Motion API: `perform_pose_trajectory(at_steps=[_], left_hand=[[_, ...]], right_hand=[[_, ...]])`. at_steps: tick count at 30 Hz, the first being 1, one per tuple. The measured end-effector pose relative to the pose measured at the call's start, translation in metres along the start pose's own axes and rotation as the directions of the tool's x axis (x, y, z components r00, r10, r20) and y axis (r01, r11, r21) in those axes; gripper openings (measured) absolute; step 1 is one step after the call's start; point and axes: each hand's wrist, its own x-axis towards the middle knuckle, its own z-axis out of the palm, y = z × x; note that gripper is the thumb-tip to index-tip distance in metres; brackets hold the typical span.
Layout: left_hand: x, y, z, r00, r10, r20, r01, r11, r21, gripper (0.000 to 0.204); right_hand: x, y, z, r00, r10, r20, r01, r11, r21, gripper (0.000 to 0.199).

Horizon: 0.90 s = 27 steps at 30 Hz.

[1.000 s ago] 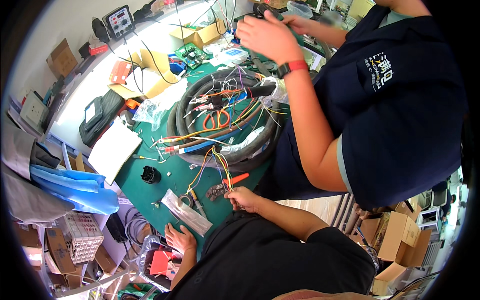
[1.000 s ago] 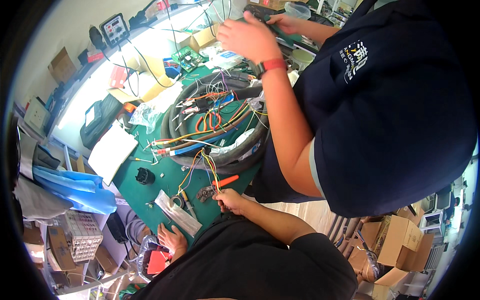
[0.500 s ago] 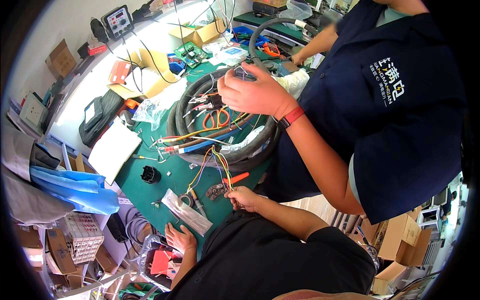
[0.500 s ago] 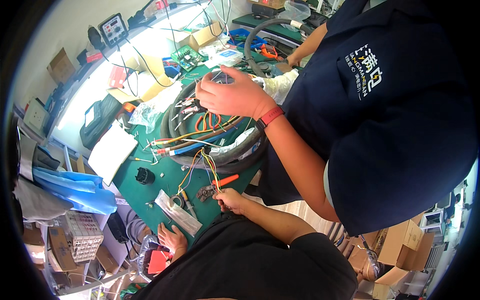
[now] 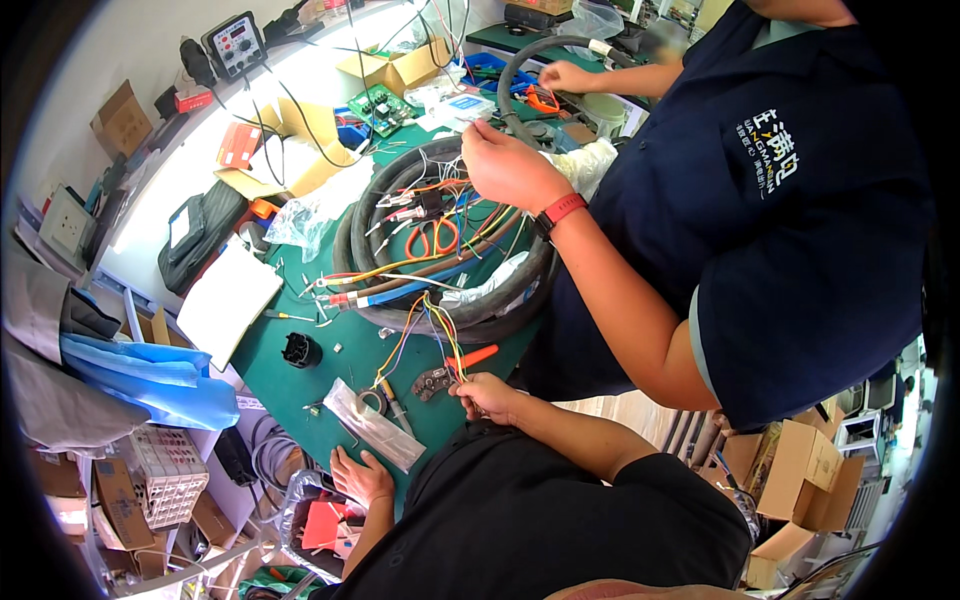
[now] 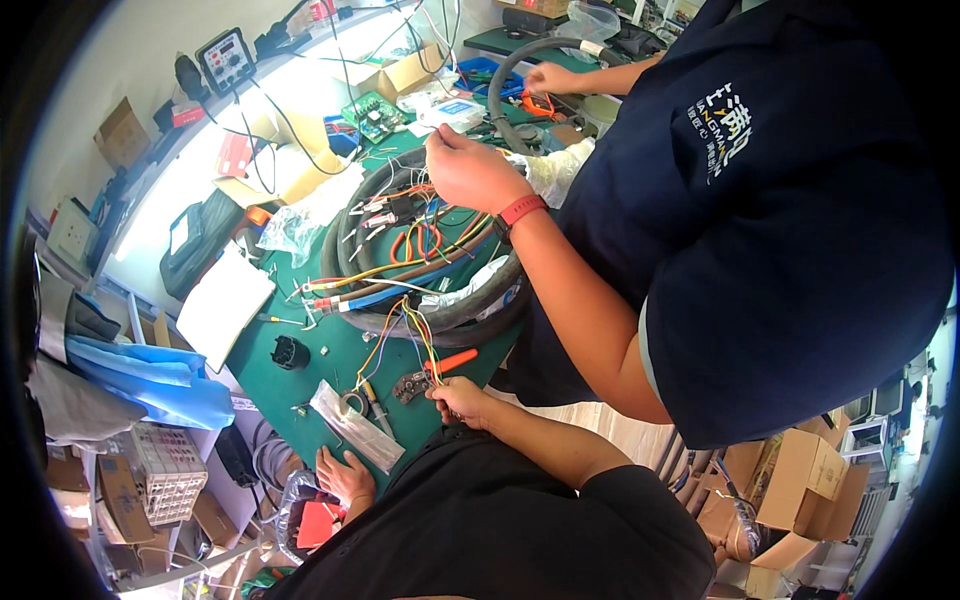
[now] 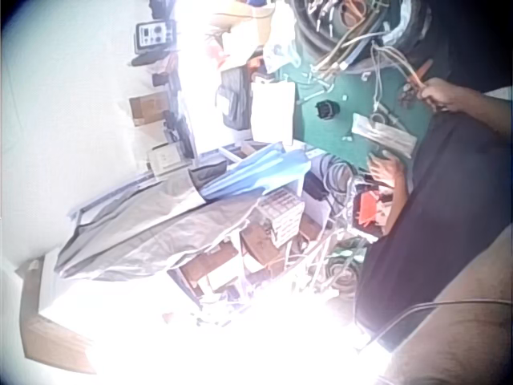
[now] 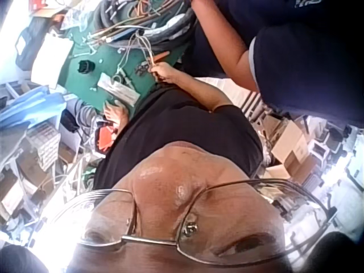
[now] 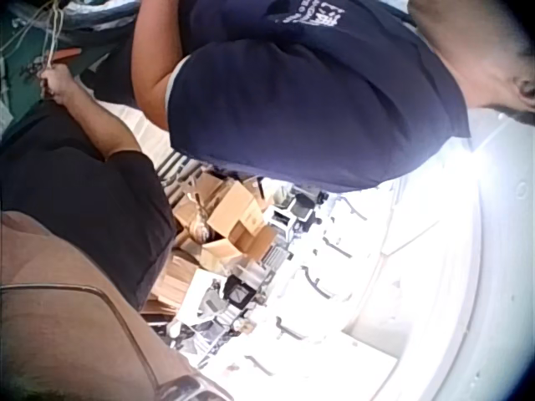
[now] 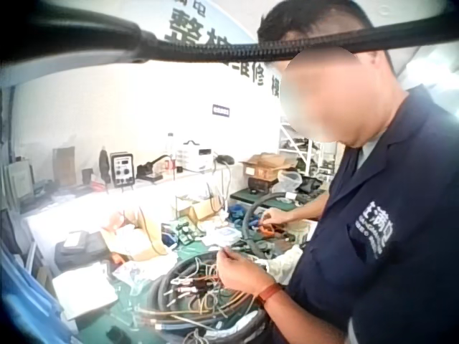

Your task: The person sorts and organizes various colored wires with connectors on a large cable bundle on a workbench.

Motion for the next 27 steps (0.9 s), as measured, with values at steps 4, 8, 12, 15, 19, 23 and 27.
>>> perform_pose_trajectory(at_steps=[4,8,12,15,19,23,27], left_hand=[[0.0005,-0.0012,0.0013,1.0,-0.002,0.004,0.002,1.0,0.0,0.058],[-0.0006,-0.0016,0.001,1.0,-0.008,0.004,0.008,1.0,0.001,0.058],[-0.0003,-0.0016,0.0012,1.0,-0.009,0.003,0.009,1.0,0.0,0.057],[-0.0001,0.0002,-0.0011,1.0,-0.009,0.006,0.009,1.0,-0.002,0.057],[-0.0003,-0.0007,-0.0008,1.0,-0.006,0.006,0.006,1.0,-0.004,0.057],[-0.0002,-0.0007,-0.0008,1.0,-0.007,0.008,0.007,1.0,-0.002,0.057],[-0.0001,-0.0002,-0.0011,1.0,-0.01,0.008,0.01,1.0,-0.009,0.057]], right_hand=[[-0.0003,0.0006,-0.0002,1.0,-0.003,-0.004,0.003,1.0,-0.007,0.018],[0.0015,0.0019,-0.0004,1.0,-0.002,-0.005,0.002,1.0,-0.005,0.017],[0.0003,0.0004,0.0005,1.0,0.001,-0.006,-0.001,1.0,-0.004,0.017],[0.0013,0.0012,-0.0006,1.0,-0.001,-0.002,0.001,1.0,-0.001,0.017],[-0.0012,-0.0001,0.0013,1.0,-0.005,-0.006,0.005,1.0,0.017,0.013],[-0.001,-0.0003,0.0013,1.0,-0.002,-0.008,0.002,1.0,0.011,0.012],[-0.0006,-0.0008,0.0012,1.0,-0.004,-0.006,0.004,1.0,-0.01,0.015]])
